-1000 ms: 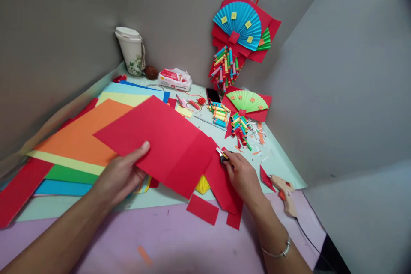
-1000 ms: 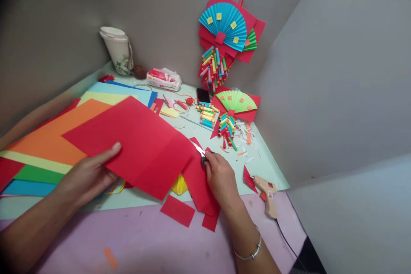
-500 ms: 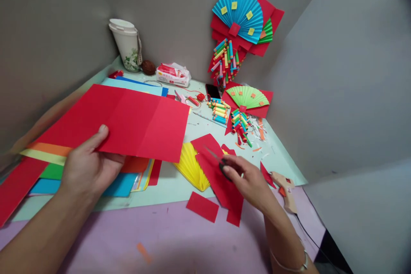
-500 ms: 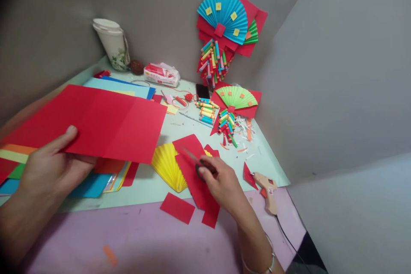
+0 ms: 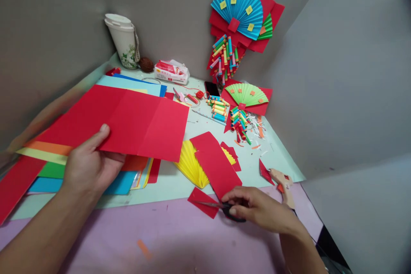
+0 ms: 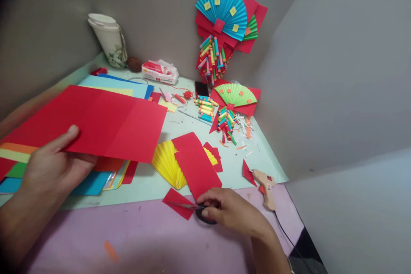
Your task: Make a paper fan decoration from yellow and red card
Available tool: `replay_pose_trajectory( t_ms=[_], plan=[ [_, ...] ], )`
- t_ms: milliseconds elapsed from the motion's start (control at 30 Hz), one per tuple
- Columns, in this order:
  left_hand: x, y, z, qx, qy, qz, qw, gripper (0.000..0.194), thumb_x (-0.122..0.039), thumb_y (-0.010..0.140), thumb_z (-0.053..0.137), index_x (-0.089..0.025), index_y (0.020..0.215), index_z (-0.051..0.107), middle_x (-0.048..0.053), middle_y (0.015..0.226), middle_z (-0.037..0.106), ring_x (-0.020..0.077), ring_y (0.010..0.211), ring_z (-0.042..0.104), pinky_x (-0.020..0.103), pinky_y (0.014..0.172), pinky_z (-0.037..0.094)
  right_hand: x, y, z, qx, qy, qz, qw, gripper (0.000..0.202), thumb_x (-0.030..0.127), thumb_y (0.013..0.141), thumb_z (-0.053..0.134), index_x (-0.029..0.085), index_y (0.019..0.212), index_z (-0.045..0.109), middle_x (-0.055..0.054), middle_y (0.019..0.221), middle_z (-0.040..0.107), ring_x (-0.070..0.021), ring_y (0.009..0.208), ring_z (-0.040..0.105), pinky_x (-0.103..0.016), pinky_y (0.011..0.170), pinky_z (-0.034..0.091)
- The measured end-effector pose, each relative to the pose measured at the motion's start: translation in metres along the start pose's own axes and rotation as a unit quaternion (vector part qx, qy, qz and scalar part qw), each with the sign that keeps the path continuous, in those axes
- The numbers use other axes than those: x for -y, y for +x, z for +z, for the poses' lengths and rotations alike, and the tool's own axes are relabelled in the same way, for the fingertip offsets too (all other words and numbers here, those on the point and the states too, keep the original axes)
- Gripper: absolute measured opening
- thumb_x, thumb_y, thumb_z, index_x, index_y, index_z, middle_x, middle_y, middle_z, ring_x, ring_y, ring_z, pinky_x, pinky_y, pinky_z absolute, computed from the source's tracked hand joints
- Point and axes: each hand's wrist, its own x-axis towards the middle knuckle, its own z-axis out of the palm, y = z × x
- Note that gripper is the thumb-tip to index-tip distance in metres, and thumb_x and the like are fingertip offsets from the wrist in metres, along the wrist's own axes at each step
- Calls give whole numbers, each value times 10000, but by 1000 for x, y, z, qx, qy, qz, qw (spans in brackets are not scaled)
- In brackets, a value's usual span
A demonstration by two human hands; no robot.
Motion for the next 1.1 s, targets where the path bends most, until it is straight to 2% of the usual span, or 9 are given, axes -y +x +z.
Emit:
replay_pose_trajectory(
  t_ms=[233, 300, 400, 533, 700, 767, 867, 1000, 1100],
  plan=[
    [6, -5, 4, -24, 0, -39, 999, 304, -1, 882, 513, -118, 1109, 679, 73, 960, 788, 151, 826, 752, 251, 833, 606, -17, 10, -27, -121, -1, 16, 993, 265, 323, 847, 609, 251, 1079, 713, -23, 926, 672, -168, 768, 562, -270, 679, 443],
    [7, -7, 4, -19, 0, -45, 999, 319, 6, 864, 537, -123, 1120, 677, 79, 989, 784, 160, 843, 751, 253, 833, 608, -15, 8, -29, -110, 13, 15, 994, 267, 322, 852, 603, 248, 1086, 708, -23, 919, 665, -167, 780, 559, -268, 686, 443],
    [6, -9, 5, -11, 1, -41, 999, 338, 24, 850, 538, -120, 1123, 675, 83, 1006, 781, 161, 849, 750, 244, 828, 611, -7, 4, -24, -44, 56, 1, 997, 273, 304, 854, 604, 247, 1103, 701, -13, 878, 648, -150, 764, 554, -242, 666, 435],
    [5, -10, 5, -1, 3, -51, 999, 347, 54, 818, 534, -111, 1082, 689, 89, 984, 781, 174, 843, 750, 252, 799, 626, 4, 1, -13, 46, 14, -21, 999, 264, 254, 818, 630, 243, 1066, 720, 8, 778, 624, -130, 691, 538, -218, 614, 410],
    [7, -11, 2, -10, 32, -84, 996, 358, 86, 750, 571, -122, 1008, 707, 81, 928, 776, 190, 840, 746, 290, 784, 641, 4, -4, -19, -23, -13, -5, 1000, 249, 276, 833, 608, 256, 1053, 723, -1, 795, 644, -141, 694, 554, -230, 621, 430],
    [9, -13, 2, -22, 41, -96, 994, 342, 92, 732, 579, -131, 956, 710, 68, 884, 770, 185, 822, 743, 292, 776, 643, 5, -9, -20, -15, -10, 1, 1000, 248, 264, 818, 620, 252, 1042, 724, -6, 793, 656, -153, 711, 573, -238, 638, 445],
    [14, -17, 1, -32, 54, -118, 991, 327, 100, 715, 583, -154, 881, 702, 55, 843, 756, 184, 800, 740, 312, 760, 648, 9, -15, -11, 0, -38, 5, 999, 264, 185, 768, 619, 255, 997, 731, 0, 817, 679, -156, 737, 590, -230, 662, 441],
    [18, -23, 2, -31, 58, -147, 987, 338, 96, 727, 576, -180, 883, 693, 71, 916, 754, 213, 875, 737, 378, 776, 647, 15, -22, 19, -39, -131, 12, 991, 308, 77, 714, 539, 250, 883, 730, 16, 837, 698, -145, 735, 590, -214, 646, 405],
    [16, -22, 6, -26, 57, -132, 989, 336, 84, 756, 553, -198, 882, 686, 59, 965, 752, 213, 919, 730, 386, 779, 647, 17, -27, 38, -68, -176, 7, 982, 232, 72, 727, 544, 223, 788, 709, 6, 808, 694, -141, 706, 589, -217, 634, 396]
  ],
)
